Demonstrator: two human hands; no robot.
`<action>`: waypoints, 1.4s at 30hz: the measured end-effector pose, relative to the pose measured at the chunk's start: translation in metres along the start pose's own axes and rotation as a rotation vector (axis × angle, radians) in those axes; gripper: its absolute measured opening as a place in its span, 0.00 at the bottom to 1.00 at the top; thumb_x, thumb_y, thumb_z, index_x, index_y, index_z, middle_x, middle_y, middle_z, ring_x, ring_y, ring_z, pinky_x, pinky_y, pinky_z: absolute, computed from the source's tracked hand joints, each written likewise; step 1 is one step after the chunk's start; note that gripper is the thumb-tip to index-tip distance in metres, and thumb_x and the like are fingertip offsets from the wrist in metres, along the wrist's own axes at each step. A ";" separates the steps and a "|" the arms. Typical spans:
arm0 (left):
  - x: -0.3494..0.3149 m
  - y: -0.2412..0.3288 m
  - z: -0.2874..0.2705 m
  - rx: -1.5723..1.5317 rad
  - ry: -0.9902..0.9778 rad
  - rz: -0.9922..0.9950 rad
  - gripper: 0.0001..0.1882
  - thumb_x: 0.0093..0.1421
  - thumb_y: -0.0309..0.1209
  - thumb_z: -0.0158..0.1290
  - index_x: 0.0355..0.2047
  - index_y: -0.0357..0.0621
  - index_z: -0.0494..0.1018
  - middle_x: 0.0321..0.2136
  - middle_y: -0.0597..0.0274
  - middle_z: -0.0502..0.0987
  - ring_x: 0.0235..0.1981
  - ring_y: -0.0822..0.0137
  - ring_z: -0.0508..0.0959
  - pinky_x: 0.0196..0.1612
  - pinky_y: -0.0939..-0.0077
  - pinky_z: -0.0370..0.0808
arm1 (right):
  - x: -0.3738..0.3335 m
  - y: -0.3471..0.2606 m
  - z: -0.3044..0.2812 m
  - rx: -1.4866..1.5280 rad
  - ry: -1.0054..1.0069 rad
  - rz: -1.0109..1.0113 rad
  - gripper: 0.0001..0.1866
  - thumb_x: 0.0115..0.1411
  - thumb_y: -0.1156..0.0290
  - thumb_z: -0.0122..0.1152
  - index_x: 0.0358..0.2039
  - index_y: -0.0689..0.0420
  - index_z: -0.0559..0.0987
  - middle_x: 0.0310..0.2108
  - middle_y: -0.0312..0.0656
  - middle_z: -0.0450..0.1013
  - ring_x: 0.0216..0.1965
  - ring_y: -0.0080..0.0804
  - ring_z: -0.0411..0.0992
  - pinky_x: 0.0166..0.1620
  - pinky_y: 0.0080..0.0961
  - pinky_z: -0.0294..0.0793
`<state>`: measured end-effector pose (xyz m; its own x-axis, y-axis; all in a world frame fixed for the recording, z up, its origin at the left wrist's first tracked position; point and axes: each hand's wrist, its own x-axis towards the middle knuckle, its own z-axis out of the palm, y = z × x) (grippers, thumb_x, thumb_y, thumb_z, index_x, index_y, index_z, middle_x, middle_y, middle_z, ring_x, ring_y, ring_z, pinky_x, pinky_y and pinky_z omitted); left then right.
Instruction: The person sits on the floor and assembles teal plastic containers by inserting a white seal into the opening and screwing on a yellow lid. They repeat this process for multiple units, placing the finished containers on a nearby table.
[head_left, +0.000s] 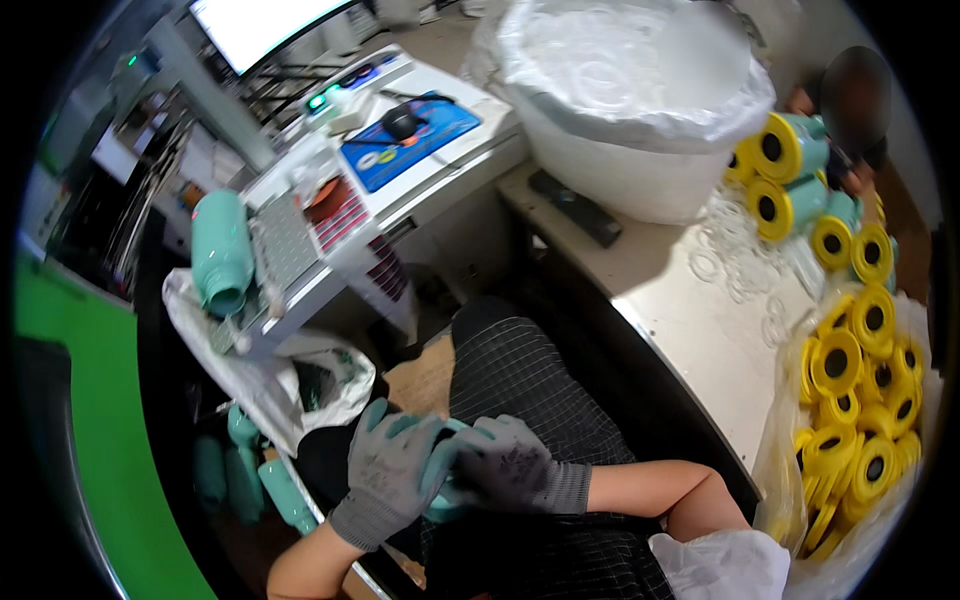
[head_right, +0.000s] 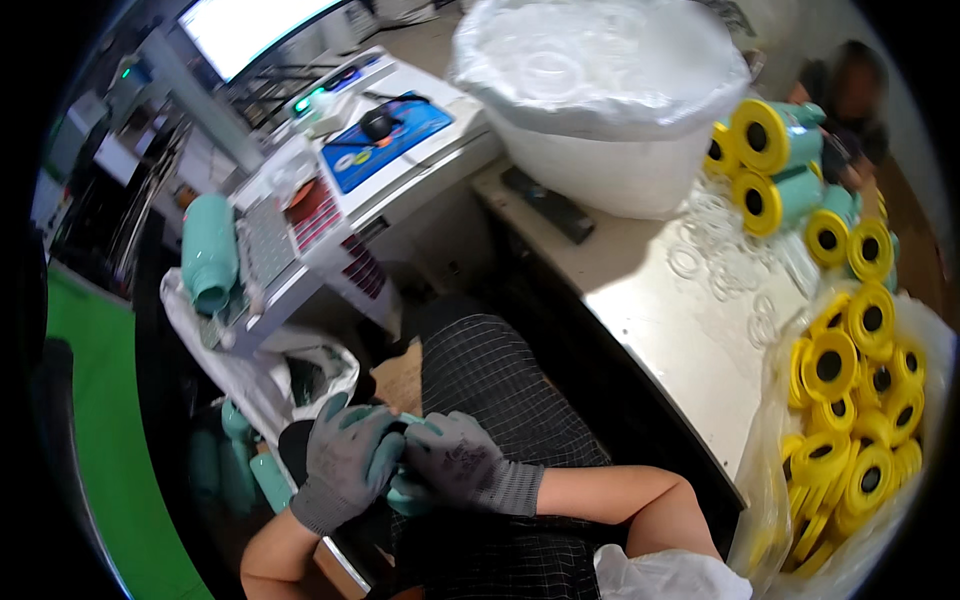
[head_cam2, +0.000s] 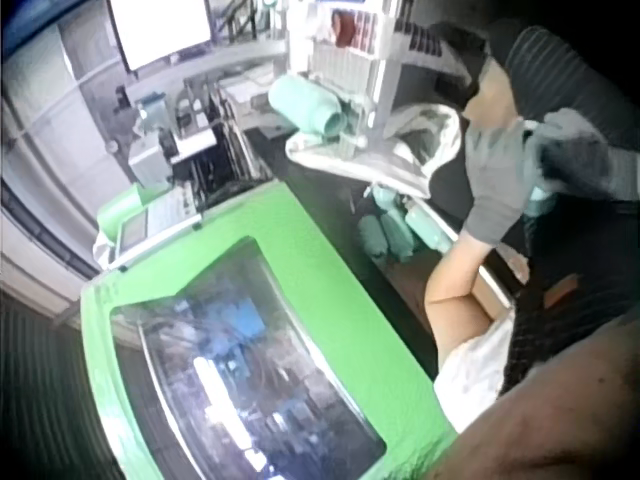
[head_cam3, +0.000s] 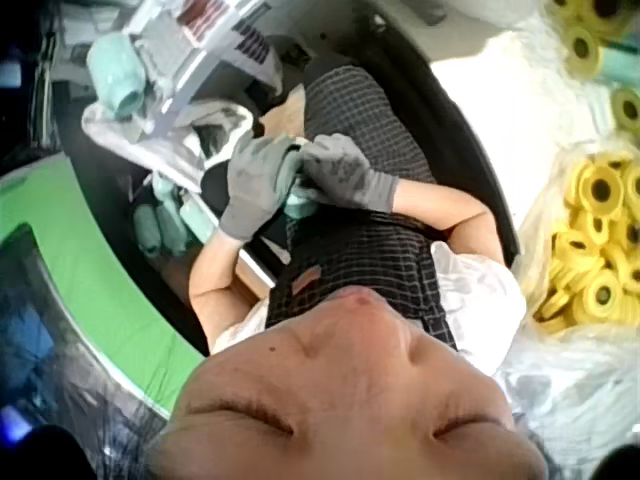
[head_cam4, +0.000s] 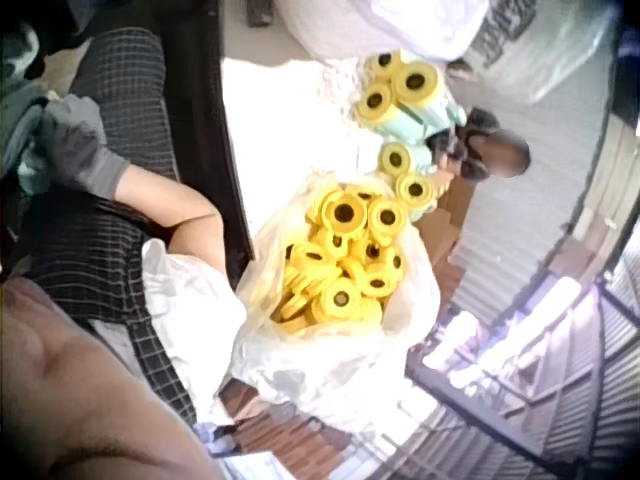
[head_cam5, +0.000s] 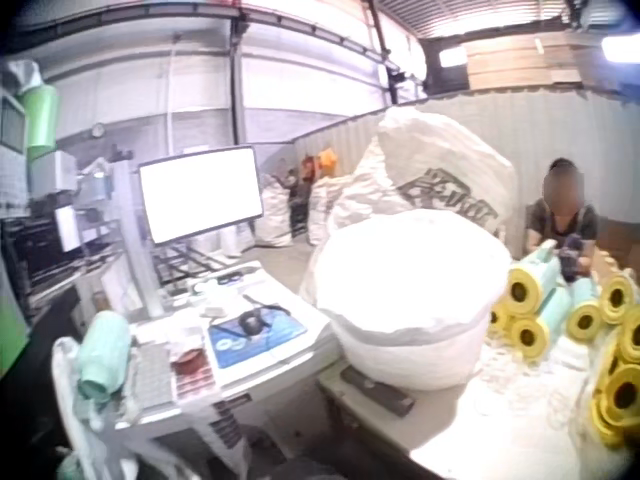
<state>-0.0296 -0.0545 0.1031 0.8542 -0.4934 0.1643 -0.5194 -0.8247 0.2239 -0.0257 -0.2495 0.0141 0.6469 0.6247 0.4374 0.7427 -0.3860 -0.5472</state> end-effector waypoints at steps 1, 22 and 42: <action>0.002 -0.001 -0.003 0.078 -0.054 -0.009 0.16 0.57 0.35 0.61 0.45 0.41 0.79 0.37 0.54 0.81 0.43 0.52 0.79 0.54 0.52 0.71 | 0.006 -0.003 -0.002 0.021 -0.037 0.021 0.19 0.63 0.49 0.64 0.41 0.53 0.79 0.37 0.41 0.73 0.38 0.37 0.75 0.41 0.37 0.74; 0.040 -0.022 -0.014 0.127 -0.470 0.079 0.07 0.54 0.30 0.62 0.34 0.46 0.81 0.33 0.56 0.81 0.35 0.57 0.85 0.34 0.63 0.81 | 0.023 -0.003 -0.012 0.075 -0.061 -0.108 0.17 0.50 0.55 0.77 0.32 0.50 0.79 0.33 0.37 0.69 0.33 0.36 0.70 0.37 0.35 0.67; -0.043 -0.039 0.096 -0.907 -0.163 -0.335 0.36 0.64 0.48 0.62 0.63 0.37 0.67 0.54 0.45 0.74 0.55 0.52 0.77 0.57 0.53 0.74 | -0.076 0.024 -0.050 0.419 0.268 0.327 0.35 0.43 0.61 0.79 0.50 0.59 0.74 0.49 0.50 0.74 0.46 0.42 0.75 0.49 0.39 0.76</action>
<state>-0.0431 -0.0275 -0.0045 0.9185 -0.3607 -0.1620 -0.0130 -0.4371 0.8993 -0.0486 -0.3402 0.0031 0.8921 0.3045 0.3339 0.4014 -0.1946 -0.8950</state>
